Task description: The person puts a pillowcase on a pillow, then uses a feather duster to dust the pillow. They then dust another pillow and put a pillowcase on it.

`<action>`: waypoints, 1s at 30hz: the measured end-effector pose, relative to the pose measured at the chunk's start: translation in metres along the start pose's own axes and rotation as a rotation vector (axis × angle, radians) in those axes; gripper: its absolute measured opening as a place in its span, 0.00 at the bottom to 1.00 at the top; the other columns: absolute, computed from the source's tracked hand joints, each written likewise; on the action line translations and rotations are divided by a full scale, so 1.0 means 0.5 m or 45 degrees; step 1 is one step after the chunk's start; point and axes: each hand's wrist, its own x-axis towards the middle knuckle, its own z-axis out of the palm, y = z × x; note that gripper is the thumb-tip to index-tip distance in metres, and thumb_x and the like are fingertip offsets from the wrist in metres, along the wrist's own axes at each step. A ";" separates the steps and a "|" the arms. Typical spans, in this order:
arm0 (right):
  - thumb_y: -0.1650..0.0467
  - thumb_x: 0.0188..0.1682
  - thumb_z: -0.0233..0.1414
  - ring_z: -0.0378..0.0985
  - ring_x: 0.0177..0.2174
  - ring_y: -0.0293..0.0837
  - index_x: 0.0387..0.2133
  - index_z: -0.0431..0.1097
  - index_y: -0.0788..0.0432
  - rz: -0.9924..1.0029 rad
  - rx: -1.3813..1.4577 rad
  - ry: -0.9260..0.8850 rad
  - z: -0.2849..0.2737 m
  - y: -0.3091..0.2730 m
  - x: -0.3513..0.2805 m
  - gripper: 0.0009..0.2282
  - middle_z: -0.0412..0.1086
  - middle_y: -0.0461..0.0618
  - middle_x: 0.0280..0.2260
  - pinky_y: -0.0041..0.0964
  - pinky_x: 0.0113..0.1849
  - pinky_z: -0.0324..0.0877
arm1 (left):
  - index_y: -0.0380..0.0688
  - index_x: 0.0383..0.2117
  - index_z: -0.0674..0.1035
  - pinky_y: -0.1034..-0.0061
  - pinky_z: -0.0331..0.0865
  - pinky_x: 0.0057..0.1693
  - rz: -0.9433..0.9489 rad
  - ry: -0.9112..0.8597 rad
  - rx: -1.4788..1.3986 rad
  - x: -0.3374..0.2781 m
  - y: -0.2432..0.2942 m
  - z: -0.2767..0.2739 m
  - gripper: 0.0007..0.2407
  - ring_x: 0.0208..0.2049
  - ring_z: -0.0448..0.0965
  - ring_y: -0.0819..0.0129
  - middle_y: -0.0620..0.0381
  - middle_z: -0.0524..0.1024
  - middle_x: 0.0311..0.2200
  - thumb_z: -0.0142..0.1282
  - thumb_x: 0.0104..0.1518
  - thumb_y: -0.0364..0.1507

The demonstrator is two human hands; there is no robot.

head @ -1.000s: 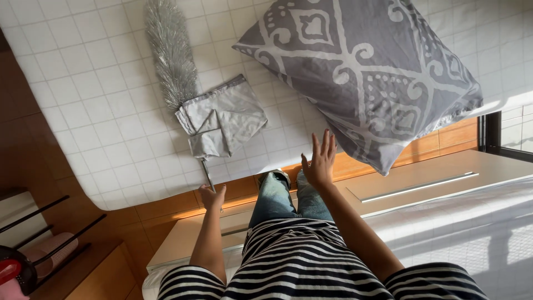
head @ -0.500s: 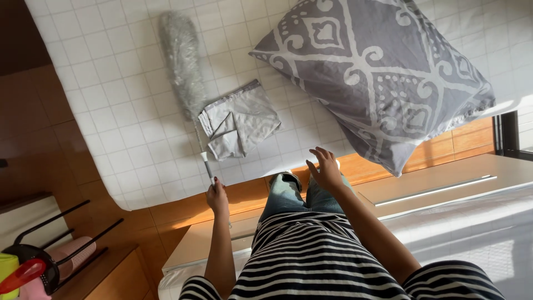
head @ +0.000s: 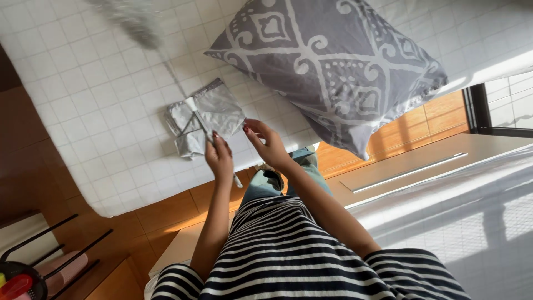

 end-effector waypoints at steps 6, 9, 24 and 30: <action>0.68 0.58 0.48 0.72 0.33 0.37 0.63 0.56 0.57 0.165 0.427 0.382 -0.126 -0.009 0.091 0.20 0.72 0.49 0.39 0.34 0.34 0.68 | 0.36 0.44 0.72 0.73 0.63 0.33 -0.037 -0.474 0.338 -0.174 -0.081 0.277 0.11 0.24 0.68 0.73 0.55 0.71 0.27 0.40 0.71 0.32; 0.70 0.61 0.48 0.56 0.21 0.30 0.63 0.65 0.58 0.081 0.114 0.791 -0.257 0.049 0.063 0.17 0.65 0.40 0.24 0.27 0.24 0.52 | 0.37 0.56 0.65 0.65 0.69 0.38 -0.030 -0.852 0.511 -0.209 0.004 0.384 0.15 0.29 0.76 0.64 0.49 0.76 0.34 0.37 0.69 0.33; 0.70 0.53 0.49 0.82 0.35 0.59 0.57 0.68 0.56 -0.131 -0.664 0.137 -0.531 0.275 -0.140 0.17 0.78 0.57 0.38 0.47 0.35 0.76 | 0.41 0.60 0.66 0.68 0.71 0.58 -0.063 -0.947 0.887 -0.117 -0.197 0.255 0.20 0.53 0.75 0.58 0.45 0.72 0.53 0.41 0.70 0.40; 0.64 0.53 0.54 0.80 0.29 0.59 0.53 0.73 0.46 -0.048 -1.129 -0.245 -0.492 0.118 -0.098 0.15 0.78 0.55 0.32 0.52 0.29 0.72 | 0.42 0.56 0.69 0.70 0.71 0.57 -0.194 -0.738 0.913 -0.088 -0.274 0.114 0.16 0.52 0.77 0.59 0.47 0.72 0.52 0.44 0.62 0.23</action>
